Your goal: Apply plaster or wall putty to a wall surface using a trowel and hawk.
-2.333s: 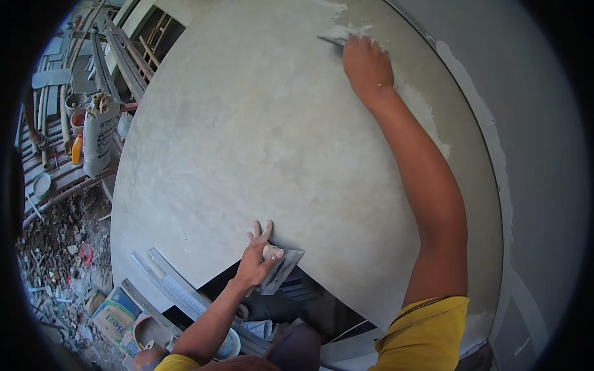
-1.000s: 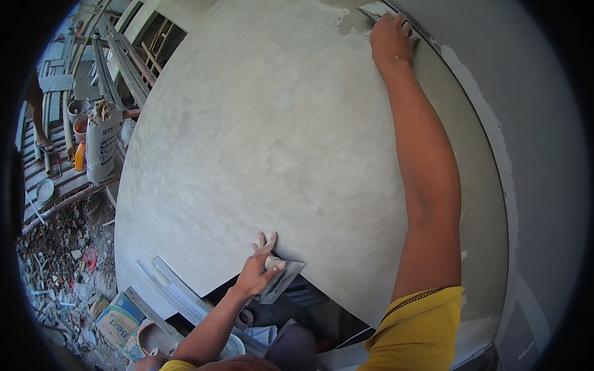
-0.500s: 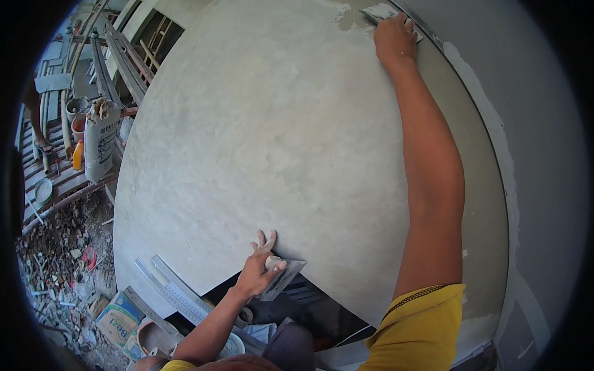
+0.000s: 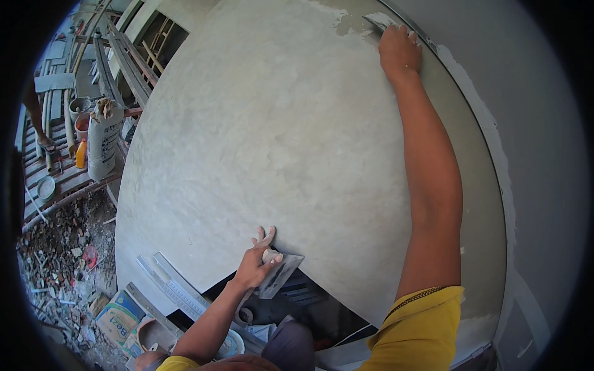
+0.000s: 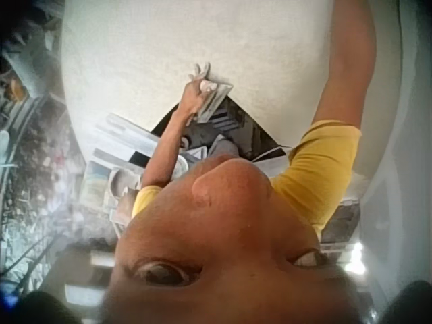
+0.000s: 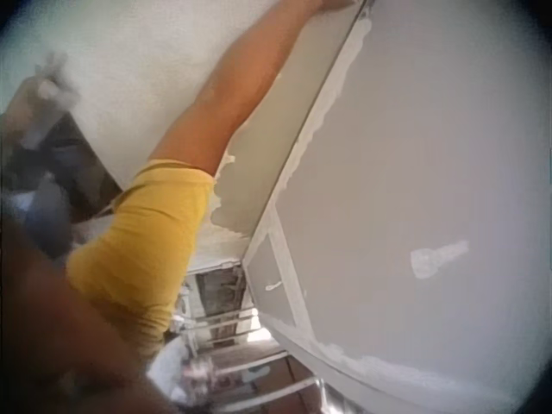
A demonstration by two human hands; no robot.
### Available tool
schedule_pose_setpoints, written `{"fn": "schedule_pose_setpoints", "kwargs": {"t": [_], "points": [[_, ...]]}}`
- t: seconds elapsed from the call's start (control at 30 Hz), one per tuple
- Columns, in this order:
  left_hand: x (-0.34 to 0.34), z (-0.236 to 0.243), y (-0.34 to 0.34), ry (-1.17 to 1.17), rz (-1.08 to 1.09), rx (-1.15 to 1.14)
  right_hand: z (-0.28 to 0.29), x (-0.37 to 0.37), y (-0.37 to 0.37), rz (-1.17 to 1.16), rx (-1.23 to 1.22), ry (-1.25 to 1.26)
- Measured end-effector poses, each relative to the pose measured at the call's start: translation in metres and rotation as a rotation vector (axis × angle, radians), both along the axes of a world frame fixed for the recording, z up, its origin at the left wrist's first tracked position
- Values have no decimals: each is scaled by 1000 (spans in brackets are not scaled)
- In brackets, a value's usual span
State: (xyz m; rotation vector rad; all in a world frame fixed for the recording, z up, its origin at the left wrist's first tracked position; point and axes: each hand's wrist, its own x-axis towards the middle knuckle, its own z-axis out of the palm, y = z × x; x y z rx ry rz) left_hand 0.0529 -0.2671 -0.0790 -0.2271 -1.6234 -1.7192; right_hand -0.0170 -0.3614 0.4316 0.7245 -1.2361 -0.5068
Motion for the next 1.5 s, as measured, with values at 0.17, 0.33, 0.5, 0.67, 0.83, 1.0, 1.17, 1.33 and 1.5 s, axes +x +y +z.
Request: {"fn": "schedule_pose_setpoints", "kwargs": {"t": [0.17,0.33,0.5,0.67,0.83,1.0,1.17,1.33,1.5], "points": [[7,-3,-12,-83,-51,103,-81,7,20,-39,191,-68],[22,4,-59,84,-461,937,-179,52,91,236,636,-381],[54,42,-57,315,-897,1300,-235,116,136,484,1175,-724],[56,47,-47,266,-823,1267,-213,93,161,418,1286,-716],[65,55,-61,220,-629,1147,-143,77,180,116,1147,-407],[69,74,-47,238,-158,874,-176,112,171,105,1222,-423],[72,81,-43,242,-65,834,-197,109,187,0,1379,-385],[41,43,-47,184,-96,904,-154,93,187,-97,961,-338],[10,28,-17,167,-15,507,-74,67,133,-46,356,56]]}}
